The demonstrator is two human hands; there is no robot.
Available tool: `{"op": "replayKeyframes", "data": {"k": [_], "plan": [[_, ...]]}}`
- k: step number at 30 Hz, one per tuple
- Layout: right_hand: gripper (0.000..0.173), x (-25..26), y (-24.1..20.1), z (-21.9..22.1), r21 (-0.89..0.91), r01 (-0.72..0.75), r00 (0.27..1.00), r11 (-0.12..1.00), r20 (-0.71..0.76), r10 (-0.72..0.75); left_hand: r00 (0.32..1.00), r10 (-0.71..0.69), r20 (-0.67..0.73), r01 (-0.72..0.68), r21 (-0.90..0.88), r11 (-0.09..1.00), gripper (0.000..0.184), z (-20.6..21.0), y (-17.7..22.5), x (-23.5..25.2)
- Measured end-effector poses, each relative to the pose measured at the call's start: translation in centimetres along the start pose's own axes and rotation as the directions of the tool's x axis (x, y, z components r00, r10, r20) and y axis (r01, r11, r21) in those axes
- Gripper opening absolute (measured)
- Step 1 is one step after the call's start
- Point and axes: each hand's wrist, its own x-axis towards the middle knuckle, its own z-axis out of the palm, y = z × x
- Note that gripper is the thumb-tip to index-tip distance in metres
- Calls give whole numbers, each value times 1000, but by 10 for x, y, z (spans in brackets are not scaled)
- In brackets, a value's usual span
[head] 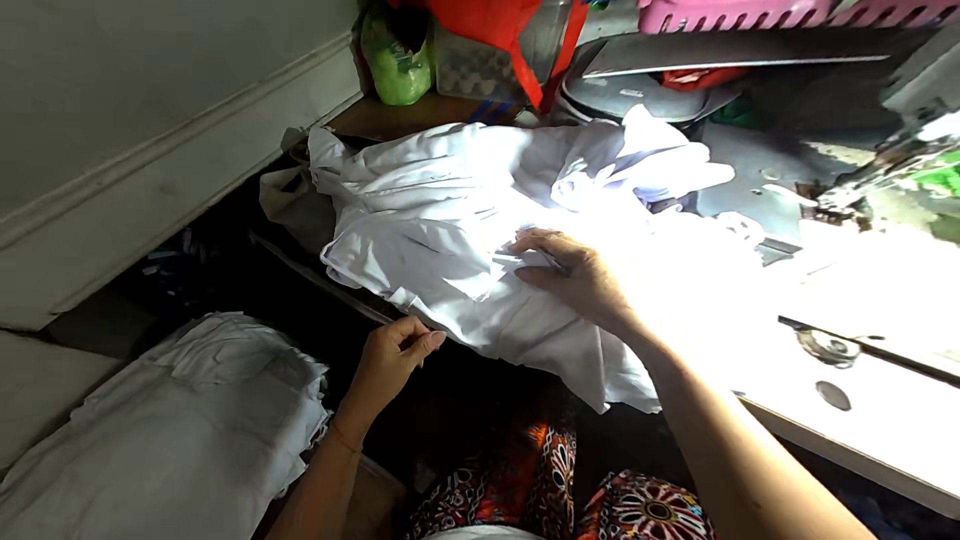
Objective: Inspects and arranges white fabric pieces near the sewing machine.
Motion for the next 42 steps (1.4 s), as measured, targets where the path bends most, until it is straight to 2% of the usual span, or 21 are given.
{"op": "replayKeyframes", "data": {"k": [3,7,10,13,15,17,19,22,24,28,31,33,38,42], "plan": [[18,2,-1,3,19,-18,997,1000,-72,20,989,-107,99,131,-279,951,31,3,13,-2],[14,7,5,3,36,-66,995,997,-69,68,980,-189,66,201,-326,924,33,14,31,16],[13,6,5,2,87,-82,994,993,-63,88,992,-112,52,123,-338,933,24,21,45,33],[12,2,5,1,112,-50,996,992,-72,59,999,29,-25,-35,-235,971,20,20,65,51],[12,-1,3,1,111,-45,995,993,-79,54,981,168,-96,-176,-90,980,21,16,77,64],[13,-3,5,2,124,-27,996,992,-86,38,929,342,-144,-333,88,939,21,13,80,83],[14,-5,8,5,139,-11,995,990,-94,24,876,471,-106,-443,213,871,21,10,80,99],[13,-7,12,9,158,12,994,987,-110,5,899,437,37,-433,234,870,23,7,79,107],[14,-10,13,10,167,23,993,986,-116,-4,907,413,85,-421,221,880,27,6,76,108],[18,-29,15,10,189,6,988,982,-153,23,914,398,72,-405,165,899,34,3,69,105],[18,-35,-6,6,216,-83,978,973,-172,122,902,428,61,-432,195,881,43,7,71,102],[17,-36,-11,9,243,-63,975,968,-194,112,901,430,62,-432,222,874,44,9,76,98],[19,-48,-23,10,326,-93,973,941,-170,156,905,426,23,-407,346,846,28,9,83,86],[18,-55,-30,11,366,-142,967,920,-149,208,873,486,-24,-428,438,791,12,1,78,78]]}}
